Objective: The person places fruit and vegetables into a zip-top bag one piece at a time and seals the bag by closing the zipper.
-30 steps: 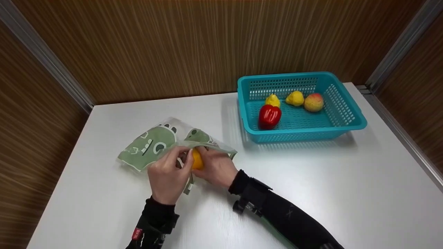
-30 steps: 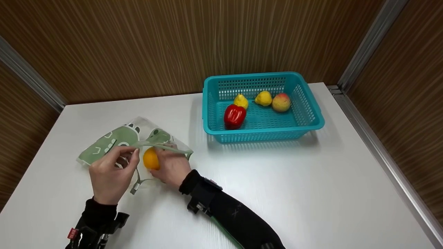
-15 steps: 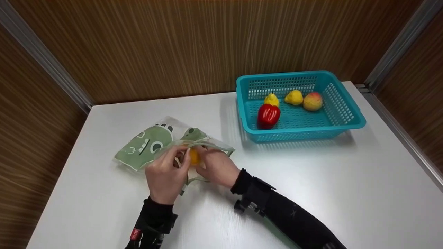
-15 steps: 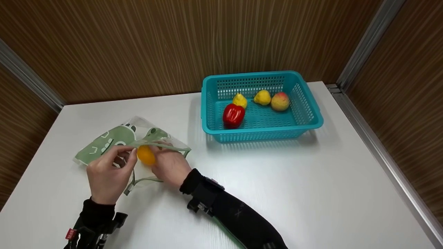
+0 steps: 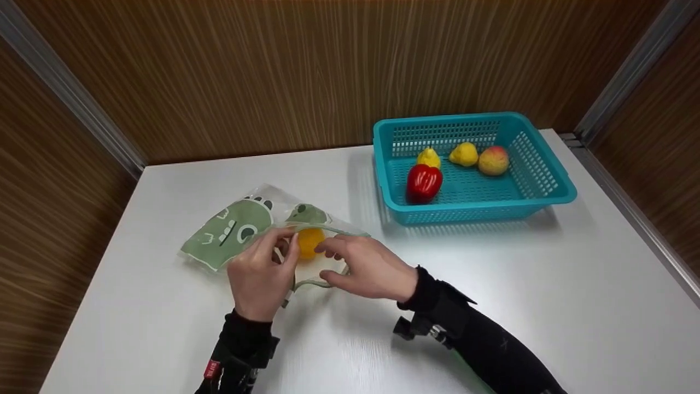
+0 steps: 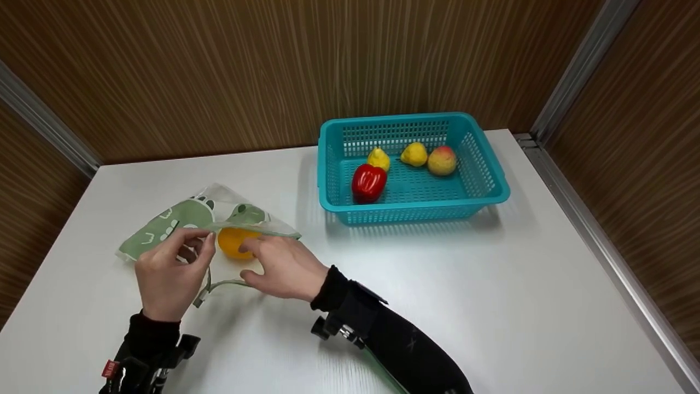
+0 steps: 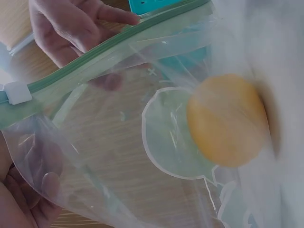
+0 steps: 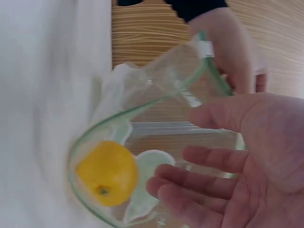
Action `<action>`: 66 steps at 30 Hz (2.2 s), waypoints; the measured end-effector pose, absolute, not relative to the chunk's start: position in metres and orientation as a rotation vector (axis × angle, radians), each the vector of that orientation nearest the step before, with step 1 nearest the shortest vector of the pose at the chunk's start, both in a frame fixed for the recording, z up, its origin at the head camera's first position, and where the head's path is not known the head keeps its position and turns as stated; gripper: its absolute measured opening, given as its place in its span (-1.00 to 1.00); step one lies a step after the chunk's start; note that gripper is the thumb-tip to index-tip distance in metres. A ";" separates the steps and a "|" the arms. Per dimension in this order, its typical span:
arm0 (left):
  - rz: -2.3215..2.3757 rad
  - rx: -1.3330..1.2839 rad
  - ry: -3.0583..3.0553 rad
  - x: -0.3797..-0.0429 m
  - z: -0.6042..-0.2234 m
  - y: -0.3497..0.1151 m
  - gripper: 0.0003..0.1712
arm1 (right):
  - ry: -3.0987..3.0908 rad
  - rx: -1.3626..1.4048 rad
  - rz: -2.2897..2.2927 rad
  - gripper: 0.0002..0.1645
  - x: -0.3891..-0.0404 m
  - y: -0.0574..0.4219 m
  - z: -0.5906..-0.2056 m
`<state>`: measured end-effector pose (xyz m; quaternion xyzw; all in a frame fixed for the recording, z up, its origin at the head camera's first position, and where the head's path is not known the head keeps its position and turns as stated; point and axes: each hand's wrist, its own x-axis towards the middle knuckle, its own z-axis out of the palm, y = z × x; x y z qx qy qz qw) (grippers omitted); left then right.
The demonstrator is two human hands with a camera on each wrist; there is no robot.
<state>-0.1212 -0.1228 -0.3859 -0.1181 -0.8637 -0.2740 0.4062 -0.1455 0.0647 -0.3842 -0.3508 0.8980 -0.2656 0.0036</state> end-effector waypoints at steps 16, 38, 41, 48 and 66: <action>-0.700 -0.310 -2.179 -0.122 -0.385 -0.125 -0.94 | 2.868 -0.965 -1.045 -0.73 -0.159 0.102 -0.365; -0.694 -0.302 -2.200 -0.123 -0.385 -0.124 -0.95 | 3.014 -0.417 -1.115 -0.26 -0.218 0.191 -0.364; -0.684 -0.297 -2.206 -0.122 -0.385 -0.124 -0.95 | 2.998 -0.294 -0.994 -0.20 -0.230 0.200 -0.364; -0.697 -0.289 -2.194 -0.123 -0.387 -0.126 -0.95 | 2.953 -0.240 -0.714 -0.12 -0.262 0.208 -0.359; -0.695 -0.279 -2.187 -0.124 -0.386 -0.125 -0.94 | 2.783 -0.354 -0.360 -0.02 -0.301 0.214 -0.378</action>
